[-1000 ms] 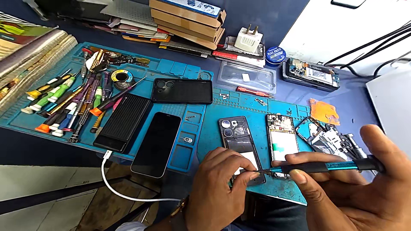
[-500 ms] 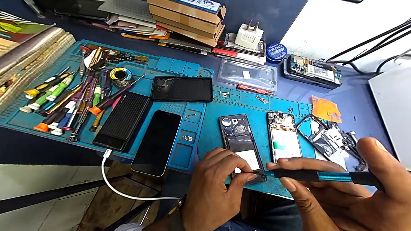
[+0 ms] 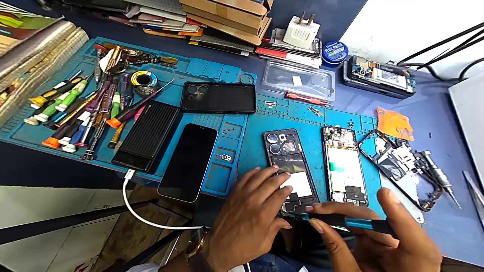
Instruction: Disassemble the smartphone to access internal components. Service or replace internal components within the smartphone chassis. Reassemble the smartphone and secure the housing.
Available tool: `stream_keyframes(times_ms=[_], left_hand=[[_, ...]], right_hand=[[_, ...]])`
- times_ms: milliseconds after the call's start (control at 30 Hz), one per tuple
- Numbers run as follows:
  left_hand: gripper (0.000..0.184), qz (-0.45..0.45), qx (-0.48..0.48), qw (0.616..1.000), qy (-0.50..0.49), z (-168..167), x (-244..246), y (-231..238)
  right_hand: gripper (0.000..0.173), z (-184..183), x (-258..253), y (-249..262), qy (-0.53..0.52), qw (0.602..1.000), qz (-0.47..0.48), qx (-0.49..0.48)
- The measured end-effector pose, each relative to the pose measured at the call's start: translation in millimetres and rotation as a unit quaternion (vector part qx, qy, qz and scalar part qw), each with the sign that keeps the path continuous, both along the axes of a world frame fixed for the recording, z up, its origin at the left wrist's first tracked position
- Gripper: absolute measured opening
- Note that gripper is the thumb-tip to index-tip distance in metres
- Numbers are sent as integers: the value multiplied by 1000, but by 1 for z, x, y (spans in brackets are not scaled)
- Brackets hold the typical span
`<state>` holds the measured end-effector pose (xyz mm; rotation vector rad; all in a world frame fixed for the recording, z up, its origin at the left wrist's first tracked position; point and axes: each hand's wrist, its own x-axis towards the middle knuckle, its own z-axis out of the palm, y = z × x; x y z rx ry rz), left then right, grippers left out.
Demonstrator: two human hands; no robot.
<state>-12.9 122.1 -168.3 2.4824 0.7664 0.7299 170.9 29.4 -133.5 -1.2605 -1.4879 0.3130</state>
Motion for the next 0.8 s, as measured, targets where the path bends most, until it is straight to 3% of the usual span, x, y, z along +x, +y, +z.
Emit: stream_keyframes(times_ms=[400, 633, 733, 800], left_hand=[[35, 6, 2, 1000, -6, -2, 1, 0], [31, 10, 3, 1000, -16, -2, 2, 0], [30, 10, 3, 1000, -17, -2, 3, 0], [30, 11, 5, 1000, -18, -2, 3, 1]], right_hand=[[64, -10, -5, 1, -58, 998, -7, 5], [52, 6, 1, 4, -108, 988, 94, -58], [49, 3, -8, 7, -164, 986, -15, -26], [52, 7, -11, 7, -173, 984, -21, -38]])
